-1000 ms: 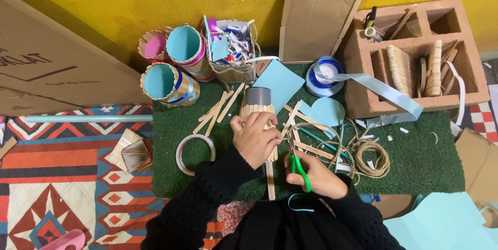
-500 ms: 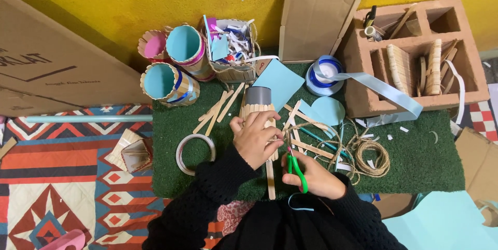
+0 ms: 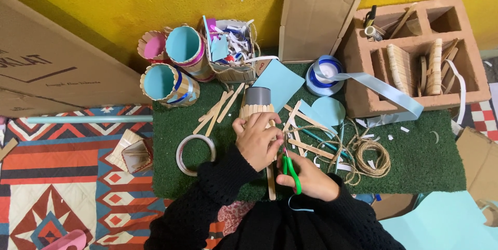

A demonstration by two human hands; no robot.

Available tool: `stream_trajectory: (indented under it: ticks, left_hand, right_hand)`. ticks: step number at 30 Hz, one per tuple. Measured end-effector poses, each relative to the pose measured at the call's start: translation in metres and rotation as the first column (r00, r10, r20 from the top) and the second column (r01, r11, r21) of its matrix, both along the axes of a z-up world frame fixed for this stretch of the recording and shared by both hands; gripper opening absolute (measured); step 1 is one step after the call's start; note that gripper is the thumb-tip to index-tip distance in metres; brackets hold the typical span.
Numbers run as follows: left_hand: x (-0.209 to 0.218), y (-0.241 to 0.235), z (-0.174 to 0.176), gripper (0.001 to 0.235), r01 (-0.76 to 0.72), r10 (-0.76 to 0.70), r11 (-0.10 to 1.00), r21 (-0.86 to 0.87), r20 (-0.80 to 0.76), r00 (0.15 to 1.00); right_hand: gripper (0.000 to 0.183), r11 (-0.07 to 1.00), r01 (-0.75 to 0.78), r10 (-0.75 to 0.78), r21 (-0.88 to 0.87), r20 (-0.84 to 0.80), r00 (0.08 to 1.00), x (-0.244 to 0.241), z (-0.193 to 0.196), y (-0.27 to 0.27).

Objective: Tying a decorative twine knot around a cylinder covered in wooden sticks and trimming the ends with scissors.

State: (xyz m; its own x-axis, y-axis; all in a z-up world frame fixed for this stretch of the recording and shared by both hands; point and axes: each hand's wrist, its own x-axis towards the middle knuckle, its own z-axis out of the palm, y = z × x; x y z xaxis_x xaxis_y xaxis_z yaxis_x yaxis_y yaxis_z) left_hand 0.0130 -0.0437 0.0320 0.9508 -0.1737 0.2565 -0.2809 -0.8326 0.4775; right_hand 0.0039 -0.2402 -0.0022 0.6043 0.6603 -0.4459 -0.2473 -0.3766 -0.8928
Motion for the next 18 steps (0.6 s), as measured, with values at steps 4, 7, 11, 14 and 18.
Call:
stream_trajectory:
  ticks: [4, 7, 11, 14, 18]
  left_hand:
    - [0.0, -0.0009, -0.0002, 0.009, -0.013, 0.014, 1.0, -0.008, 0.007, 1.0]
    - [0.0006, -0.0013, 0.0006, 0.009, -0.011, 0.011, 1.0, -0.005, 0.031, 0.999]
    - [0.0011, -0.0018, 0.0012, 0.012, -0.031, 0.032, 0.999, -0.019, 0.041, 0.999]
    - [0.0012, -0.0013, 0.0009, 0.012, -0.029, 0.03, 0.999, -0.012, 0.035, 0.999]
    - [0.0002, -0.0021, -0.0016, 0.012, -0.016, 0.016, 1.0, -0.004, 0.046, 0.999]
  right_hand:
    - [0.064, 0.999, 0.036, -0.034, -0.023, 0.055, 0.998, -0.0011, 0.0034, 0.0017]
    - [0.058, 0.998, 0.054, -0.052, -0.026, 0.093, 0.994, -0.0019, 0.0022, 0.0022]
    - [0.051, 0.991, 0.126, -0.13, 0.049, 0.082, 0.988, -0.0039, -0.0008, 0.0028]
    - [0.052, 0.992, 0.114, -0.118, 0.053, 0.081, 0.99, -0.0032, -0.0025, 0.0027]
    - [0.059, 0.999, 0.052, -0.052, -0.005, 0.085, 0.995, 0.001, -0.0004, 0.0012]
